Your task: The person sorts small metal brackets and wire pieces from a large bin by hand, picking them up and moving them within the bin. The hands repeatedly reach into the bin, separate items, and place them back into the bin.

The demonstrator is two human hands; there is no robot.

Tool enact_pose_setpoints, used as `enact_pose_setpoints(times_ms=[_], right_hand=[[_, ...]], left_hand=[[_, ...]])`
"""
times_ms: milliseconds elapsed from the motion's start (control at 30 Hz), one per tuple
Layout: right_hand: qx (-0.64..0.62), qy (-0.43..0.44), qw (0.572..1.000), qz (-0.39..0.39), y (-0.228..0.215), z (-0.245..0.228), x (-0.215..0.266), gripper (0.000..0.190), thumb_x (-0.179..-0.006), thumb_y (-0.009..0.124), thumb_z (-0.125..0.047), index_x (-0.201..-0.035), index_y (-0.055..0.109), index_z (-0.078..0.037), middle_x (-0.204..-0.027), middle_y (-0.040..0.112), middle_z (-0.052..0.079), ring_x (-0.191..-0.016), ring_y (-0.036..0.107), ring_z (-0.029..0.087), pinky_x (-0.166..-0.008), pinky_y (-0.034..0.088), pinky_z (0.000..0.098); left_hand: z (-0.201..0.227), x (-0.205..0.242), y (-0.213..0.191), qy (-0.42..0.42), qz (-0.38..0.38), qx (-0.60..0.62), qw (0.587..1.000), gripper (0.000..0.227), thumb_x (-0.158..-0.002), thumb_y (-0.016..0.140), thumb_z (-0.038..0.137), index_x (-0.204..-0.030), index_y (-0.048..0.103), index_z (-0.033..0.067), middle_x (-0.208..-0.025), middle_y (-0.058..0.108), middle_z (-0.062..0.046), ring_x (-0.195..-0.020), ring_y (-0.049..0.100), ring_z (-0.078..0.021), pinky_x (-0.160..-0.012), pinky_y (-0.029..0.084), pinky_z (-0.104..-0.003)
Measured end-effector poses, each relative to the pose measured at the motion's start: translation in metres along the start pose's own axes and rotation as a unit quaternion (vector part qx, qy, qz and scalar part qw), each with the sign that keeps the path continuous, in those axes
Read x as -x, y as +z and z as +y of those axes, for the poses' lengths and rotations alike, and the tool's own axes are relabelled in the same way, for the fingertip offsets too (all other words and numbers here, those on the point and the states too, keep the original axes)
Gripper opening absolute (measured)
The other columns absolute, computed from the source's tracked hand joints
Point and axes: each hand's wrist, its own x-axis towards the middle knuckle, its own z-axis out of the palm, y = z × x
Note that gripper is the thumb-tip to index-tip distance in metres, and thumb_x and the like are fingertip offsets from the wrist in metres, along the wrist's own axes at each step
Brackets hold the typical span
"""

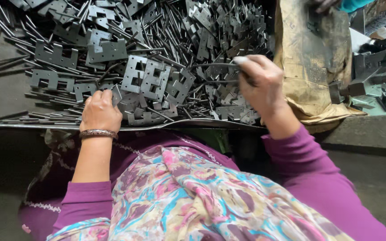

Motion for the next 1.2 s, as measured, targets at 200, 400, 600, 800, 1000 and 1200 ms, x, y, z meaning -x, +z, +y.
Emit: enact_pose_setpoints(times_ms=[200,400,600,800,1000,1200], right_hand=[[-0.312,-0.031,0.949,-0.003,0.062,0.002,-0.029,0.035,-0.068,0.054,0.010,-0.098,0.071,0.002,-0.114,0.070,0.023,-0.108,0.063,0.037,-0.099,0.049,0.0441],[-0.402,0.062,0.913,-0.028,0.085,0.001,-0.008,0.010,-0.096,0.065,0.000,-0.103,0.070,-0.004,-0.105,0.072,0.009,-0.096,0.071,0.020,-0.091,0.060,0.0353],[0.052,-0.202,0.974,-0.083,0.123,0.094,-0.054,0.031,-0.072,0.078,-0.008,-0.101,0.070,-0.010,-0.097,0.069,0.007,-0.094,0.067,0.026,-0.084,0.057,0.0396],[0.152,0.092,0.982,-0.066,0.143,0.255,0.007,0.016,-0.087,0.076,-0.020,-0.098,0.071,-0.010,-0.098,0.068,0.012,-0.094,0.065,0.036,-0.082,0.054,0.0461],[0.136,0.236,0.962,0.002,0.161,0.285,0.074,0.032,-0.096,0.079,-0.036,-0.089,0.071,-0.006,-0.093,0.068,0.019,-0.090,0.065,0.041,-0.077,0.053,0.0492],[0.084,0.143,0.984,0.060,0.142,0.204,0.043,0.022,-0.092,0.076,-0.026,-0.091,0.069,-0.005,-0.089,0.067,0.017,-0.087,0.066,0.040,-0.076,0.053,0.0473]], left_hand=[[0.001,-0.001,-0.002,-0.035,-0.014,0.001,0.999,0.031,-0.083,0.069,0.009,-0.113,0.065,0.0040,-0.116,0.066,-0.019,-0.112,0.062,-0.0395,-0.094,0.053,-0.049],[-0.001,-0.001,0.002,-0.043,-0.026,-0.012,0.999,0.035,-0.083,0.069,0.010,-0.117,0.065,0.0047,-0.117,0.066,-0.018,-0.113,0.061,-0.0391,-0.094,0.052,-0.050],[-0.004,0.003,0.005,-0.038,-0.022,-0.017,0.999,0.037,-0.083,0.069,0.012,-0.119,0.065,0.0049,-0.117,0.067,-0.018,-0.112,0.063,-0.0392,-0.095,0.053,-0.049],[-0.002,-0.002,0.003,-0.066,-0.027,-0.014,0.997,0.036,-0.083,0.069,0.012,-0.118,0.067,0.0065,-0.117,0.068,-0.017,-0.111,0.063,-0.0382,-0.093,0.053,-0.049],[-0.005,-0.002,0.010,-0.044,-0.029,0.007,0.999,0.034,-0.087,0.069,0.014,-0.119,0.067,0.0052,-0.117,0.069,-0.020,-0.109,0.065,-0.0403,-0.093,0.053,-0.050],[-0.002,-0.001,0.008,-0.025,0.007,0.006,1.000,0.026,-0.089,0.069,0.015,-0.114,0.068,0.0045,-0.111,0.071,-0.019,-0.105,0.067,-0.0401,-0.089,0.055,-0.050]])
